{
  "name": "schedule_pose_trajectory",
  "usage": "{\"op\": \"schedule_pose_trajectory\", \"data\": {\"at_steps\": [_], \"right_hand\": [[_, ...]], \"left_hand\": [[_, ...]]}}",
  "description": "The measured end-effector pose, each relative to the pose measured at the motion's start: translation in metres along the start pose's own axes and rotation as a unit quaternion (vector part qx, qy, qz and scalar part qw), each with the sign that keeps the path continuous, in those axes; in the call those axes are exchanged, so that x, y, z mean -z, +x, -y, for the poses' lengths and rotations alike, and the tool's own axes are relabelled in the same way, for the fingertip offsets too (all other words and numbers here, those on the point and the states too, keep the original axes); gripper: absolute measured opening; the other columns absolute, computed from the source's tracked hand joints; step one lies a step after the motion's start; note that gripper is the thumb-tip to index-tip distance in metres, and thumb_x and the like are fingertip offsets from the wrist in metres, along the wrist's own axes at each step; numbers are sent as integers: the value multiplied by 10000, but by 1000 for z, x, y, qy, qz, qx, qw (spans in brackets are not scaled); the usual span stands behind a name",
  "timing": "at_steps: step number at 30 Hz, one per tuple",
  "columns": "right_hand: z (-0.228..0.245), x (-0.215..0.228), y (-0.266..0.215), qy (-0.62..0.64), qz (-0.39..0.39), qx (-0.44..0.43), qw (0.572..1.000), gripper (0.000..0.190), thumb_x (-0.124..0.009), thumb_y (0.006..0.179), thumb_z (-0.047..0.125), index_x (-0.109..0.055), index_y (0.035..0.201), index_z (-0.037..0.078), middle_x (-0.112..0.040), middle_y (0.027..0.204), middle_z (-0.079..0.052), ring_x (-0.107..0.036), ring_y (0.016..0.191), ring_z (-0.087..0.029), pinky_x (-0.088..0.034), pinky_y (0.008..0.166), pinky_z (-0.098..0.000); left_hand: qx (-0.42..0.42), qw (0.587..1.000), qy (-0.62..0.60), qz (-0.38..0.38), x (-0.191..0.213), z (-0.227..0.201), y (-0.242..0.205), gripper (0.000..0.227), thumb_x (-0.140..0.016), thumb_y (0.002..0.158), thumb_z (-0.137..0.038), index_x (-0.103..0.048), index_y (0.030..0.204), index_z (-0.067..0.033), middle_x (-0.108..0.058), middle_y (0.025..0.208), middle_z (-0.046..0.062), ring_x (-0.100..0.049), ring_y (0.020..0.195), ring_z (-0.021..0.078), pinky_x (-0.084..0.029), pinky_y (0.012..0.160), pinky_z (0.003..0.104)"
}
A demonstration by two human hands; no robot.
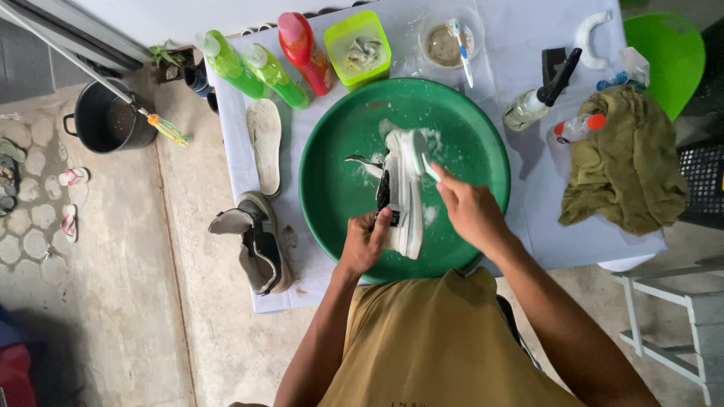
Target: The person cleans a shoe by scrubbing it with a brush in a tub of soapy water and then wiping it with a cloth.
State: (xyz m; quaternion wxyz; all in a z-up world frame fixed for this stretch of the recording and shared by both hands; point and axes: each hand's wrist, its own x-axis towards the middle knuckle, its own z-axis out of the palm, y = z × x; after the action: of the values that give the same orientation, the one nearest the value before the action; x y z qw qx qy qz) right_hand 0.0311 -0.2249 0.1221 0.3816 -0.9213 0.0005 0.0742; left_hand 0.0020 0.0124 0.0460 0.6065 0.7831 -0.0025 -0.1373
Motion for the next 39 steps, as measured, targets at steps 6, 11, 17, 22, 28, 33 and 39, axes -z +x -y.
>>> {"op": "schedule_pose_trajectory", "data": {"at_steps": [6, 11, 17, 22, 28, 33, 39], "right_hand": [[-3, 7, 24, 18, -16, 40, 999, 381, -596, 1030, 163, -631, 1409, 138, -652, 697, -222, -664, 592, -362, -473, 546, -445], [44, 18, -54, 39, 115, 14, 993, 456, -589, 1001, 166, -573, 1456, 191, -637, 713, -237, -645, 543, -349, -485, 543, -432], [50, 17, -75, 65, 98, 65, 991, 431, -610, 986, 172, -615, 1417, 180, -706, 784, -211, -679, 628, -352, -502, 543, -425], [0, -9, -17, 72, 49, -1, 996, 416, -584, 995, 153, -596, 1412, 147, -733, 838, -194, -741, 668, -320, -531, 585, -419], [-48, -37, 9, 79, 45, -70, 993, 396, -579, 1038, 237, -603, 1424, 152, -708, 1141, -242, -716, 982, -393, -549, 788, -430], [-75, -50, -15, 97, 20, -93, 991, 396, -584, 1046, 262, -610, 1427, 158, -720, 1172, -231, -718, 1047, -323, -536, 861, -388], [-78, -60, -29, 128, 43, -239, 962, 437, -585, 1059, 267, -609, 1493, 225, -629, 853, -217, -544, 725, -244, -488, 689, -389]], "left_hand": [[57, 916, -392, -64, 6, 7, -5, 491, -486, 1108, -339, -740, 928, 41, -728, 798, 70, -627, 659, 118, -509, 609, 300], [124, 863, -474, -120, 26, -2, 2, 491, -427, 1062, -374, -702, 1097, 31, -763, 969, 119, -737, 843, 179, -605, 792, 326], [114, 866, -470, -125, 27, 21, 1, 448, -455, 1097, -361, -701, 1033, 8, -742, 914, 74, -700, 804, 143, -581, 759, 311], [84, 937, -334, -52, 15, 21, -5, 489, -564, 1114, -393, -681, 845, -2, -640, 724, 51, -554, 615, 111, -457, 569, 295], [-29, 952, 304, -3, 11, -30, -1, 443, -868, 816, -431, -717, 781, -15, -676, 743, 142, -588, 658, 298, -522, 598, 383], [-96, 911, 394, -79, -7, 2, 8, 167, -837, 711, -209, -810, 864, -148, -735, 883, 48, -589, 1156, 436, -565, 724, 481], [-46, 890, 451, -55, -26, 70, 2, 114, -771, 805, -127, -813, 898, -177, -723, 955, 69, -525, 1249, 488, -454, 1017, 549]]}}
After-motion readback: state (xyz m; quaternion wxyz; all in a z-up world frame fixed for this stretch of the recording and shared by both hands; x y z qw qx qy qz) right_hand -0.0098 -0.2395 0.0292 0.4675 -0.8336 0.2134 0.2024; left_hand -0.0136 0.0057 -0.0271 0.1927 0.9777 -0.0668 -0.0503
